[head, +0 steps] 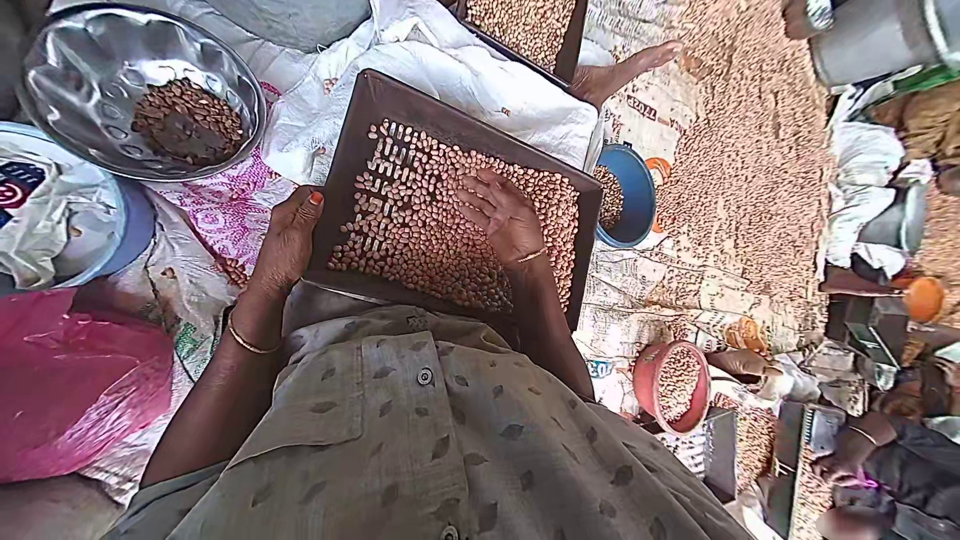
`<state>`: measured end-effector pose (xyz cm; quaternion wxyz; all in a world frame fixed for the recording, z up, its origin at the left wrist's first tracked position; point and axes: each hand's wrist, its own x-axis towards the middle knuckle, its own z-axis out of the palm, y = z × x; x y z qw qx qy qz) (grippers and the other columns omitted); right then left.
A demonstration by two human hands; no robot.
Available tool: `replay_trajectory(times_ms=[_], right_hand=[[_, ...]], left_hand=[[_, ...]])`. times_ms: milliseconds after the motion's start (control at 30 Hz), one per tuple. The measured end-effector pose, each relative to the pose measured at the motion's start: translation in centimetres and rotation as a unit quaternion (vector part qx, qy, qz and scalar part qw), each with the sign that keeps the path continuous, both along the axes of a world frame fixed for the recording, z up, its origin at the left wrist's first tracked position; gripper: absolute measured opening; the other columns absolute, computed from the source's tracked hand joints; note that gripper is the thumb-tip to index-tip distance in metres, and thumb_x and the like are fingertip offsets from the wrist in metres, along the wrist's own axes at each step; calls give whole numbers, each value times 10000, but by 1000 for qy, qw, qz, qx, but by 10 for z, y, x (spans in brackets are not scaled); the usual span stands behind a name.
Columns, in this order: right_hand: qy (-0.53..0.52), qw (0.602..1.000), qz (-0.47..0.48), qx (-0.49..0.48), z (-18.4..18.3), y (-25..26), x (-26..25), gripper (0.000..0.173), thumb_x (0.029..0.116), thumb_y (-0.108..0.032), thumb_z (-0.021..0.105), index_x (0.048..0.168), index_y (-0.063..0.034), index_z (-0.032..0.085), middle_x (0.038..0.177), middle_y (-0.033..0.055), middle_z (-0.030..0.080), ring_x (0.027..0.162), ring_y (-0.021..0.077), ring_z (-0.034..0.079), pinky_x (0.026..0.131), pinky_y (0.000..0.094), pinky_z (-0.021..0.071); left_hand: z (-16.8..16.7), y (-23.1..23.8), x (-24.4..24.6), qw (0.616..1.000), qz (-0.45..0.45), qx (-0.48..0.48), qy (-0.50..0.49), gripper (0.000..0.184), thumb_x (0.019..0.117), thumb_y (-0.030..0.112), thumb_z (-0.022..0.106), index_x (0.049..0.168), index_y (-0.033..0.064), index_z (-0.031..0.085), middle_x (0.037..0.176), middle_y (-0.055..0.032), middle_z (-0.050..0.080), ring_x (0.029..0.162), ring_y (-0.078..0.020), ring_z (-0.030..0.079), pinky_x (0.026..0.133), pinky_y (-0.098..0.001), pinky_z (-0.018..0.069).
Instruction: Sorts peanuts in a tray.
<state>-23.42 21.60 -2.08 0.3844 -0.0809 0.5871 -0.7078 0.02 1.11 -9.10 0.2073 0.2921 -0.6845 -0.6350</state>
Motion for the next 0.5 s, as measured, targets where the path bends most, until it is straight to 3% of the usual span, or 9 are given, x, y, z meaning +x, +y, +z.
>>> replay_trajectory(times_ms=[100, 200, 333, 500], right_hand=[[215, 950, 147, 170, 17, 45, 3, 284, 1077, -111, 419, 1250, 18, 604, 994, 99, 738, 752, 166, 735, 661, 322, 636], [320, 877, 245, 264, 24, 71, 12, 220, 1062, -87, 508, 1196, 13, 651, 903, 117, 702, 621, 154, 659, 557, 316, 585], [370, 874, 201, 243, 14, 56, 6, 238, 1045, -61, 480, 1148, 52, 661, 973, 139, 718, 775, 169, 731, 721, 338, 640], [537, 790, 148, 257, -3, 6, -27, 241, 999, -7, 517, 1124, 31, 719, 1106, 196, 714, 969, 266, 712, 877, 407, 578]], left_hand=[[-2, -2, 0, 1000, -4, -1, 9, 381, 1113, 330, 331, 1147, 92, 626, 926, 84, 633, 842, 89, 613, 805, -152, 534], [-1, -1, -1, 1000, -3, -6, 7, 367, 1109, 320, 331, 1136, 100, 624, 911, 110, 617, 831, 112, 600, 796, -129, 522], [0, 0, -1, 1000, 6, -11, -1, 360, 1110, 311, 332, 1139, 103, 624, 908, 110, 611, 825, 121, 590, 790, -121, 513], [0, 0, 0, 1000, 10, -8, -8, 373, 1112, 314, 331, 1148, 84, 622, 918, 87, 619, 828, 101, 602, 797, -142, 524]])
